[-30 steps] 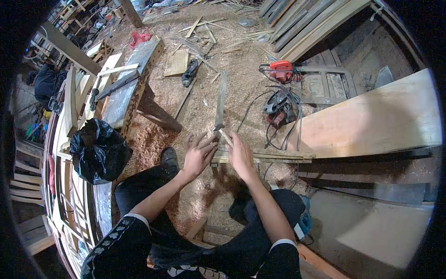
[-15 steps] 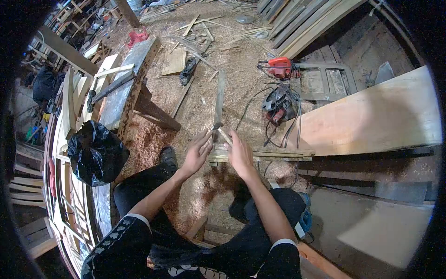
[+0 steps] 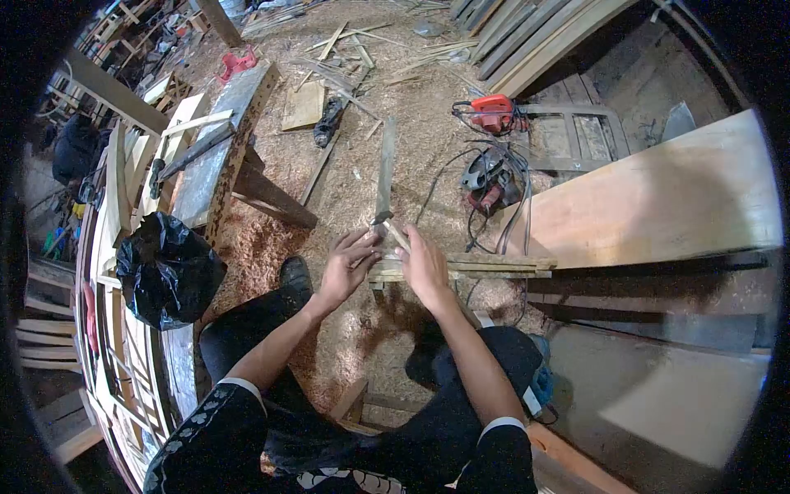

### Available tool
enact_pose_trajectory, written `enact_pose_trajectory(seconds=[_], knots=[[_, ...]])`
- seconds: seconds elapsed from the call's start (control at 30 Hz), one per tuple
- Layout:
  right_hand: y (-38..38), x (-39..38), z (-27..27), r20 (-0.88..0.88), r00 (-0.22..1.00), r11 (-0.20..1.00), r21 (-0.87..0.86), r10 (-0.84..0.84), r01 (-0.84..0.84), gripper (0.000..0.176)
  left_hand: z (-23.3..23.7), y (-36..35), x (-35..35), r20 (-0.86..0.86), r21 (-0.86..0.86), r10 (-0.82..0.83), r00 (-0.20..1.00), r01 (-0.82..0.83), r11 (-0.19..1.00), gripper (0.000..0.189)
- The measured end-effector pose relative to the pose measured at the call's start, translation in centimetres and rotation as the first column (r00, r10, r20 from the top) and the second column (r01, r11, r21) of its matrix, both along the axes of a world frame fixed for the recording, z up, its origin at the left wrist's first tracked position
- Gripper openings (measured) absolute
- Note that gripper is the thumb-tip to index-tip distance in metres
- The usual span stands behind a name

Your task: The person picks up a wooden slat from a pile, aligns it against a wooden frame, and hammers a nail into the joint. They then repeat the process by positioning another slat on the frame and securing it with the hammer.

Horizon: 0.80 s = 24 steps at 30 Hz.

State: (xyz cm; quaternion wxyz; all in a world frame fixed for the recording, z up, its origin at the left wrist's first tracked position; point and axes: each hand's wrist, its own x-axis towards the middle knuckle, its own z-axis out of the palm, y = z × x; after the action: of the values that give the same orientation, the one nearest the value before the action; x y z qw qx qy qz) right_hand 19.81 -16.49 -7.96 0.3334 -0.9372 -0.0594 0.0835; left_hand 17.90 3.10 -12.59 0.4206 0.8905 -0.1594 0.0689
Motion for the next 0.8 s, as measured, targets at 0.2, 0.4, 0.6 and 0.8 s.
enact_pose_trajectory(seconds=[0.2,0.4,0.6,0.8], knots=[[0.2,-0.1,0.7,-0.005,1.0,0.999,-0.048,-0.007,0.007,0.04,1.1,-0.2,0.0,0.107,0.135,0.021,0.994,-0.036,0.99,0.019],[-0.1,-0.3,0.1,0.04,0.999,1.0,0.004,0.013,-0.013,0.038,1.6,-0.1,0.1,0.103,0.182,0.013,0.995,-0.032,0.983,0.019],[-0.5,-0.1,1.0,0.044,0.997,0.998,0.026,-0.064,0.063,0.033,1.4,-0.1,0.1,0.103,0.142,0.023,0.994,-0.038,0.989,0.02],[0.0,-2.3,3.3,0.148,0.985,0.98,0.192,-0.091,0.061,0.035,1.3,-0.1,0.1,0.124,0.144,0.039,0.991,-0.056,0.988,0.017]])
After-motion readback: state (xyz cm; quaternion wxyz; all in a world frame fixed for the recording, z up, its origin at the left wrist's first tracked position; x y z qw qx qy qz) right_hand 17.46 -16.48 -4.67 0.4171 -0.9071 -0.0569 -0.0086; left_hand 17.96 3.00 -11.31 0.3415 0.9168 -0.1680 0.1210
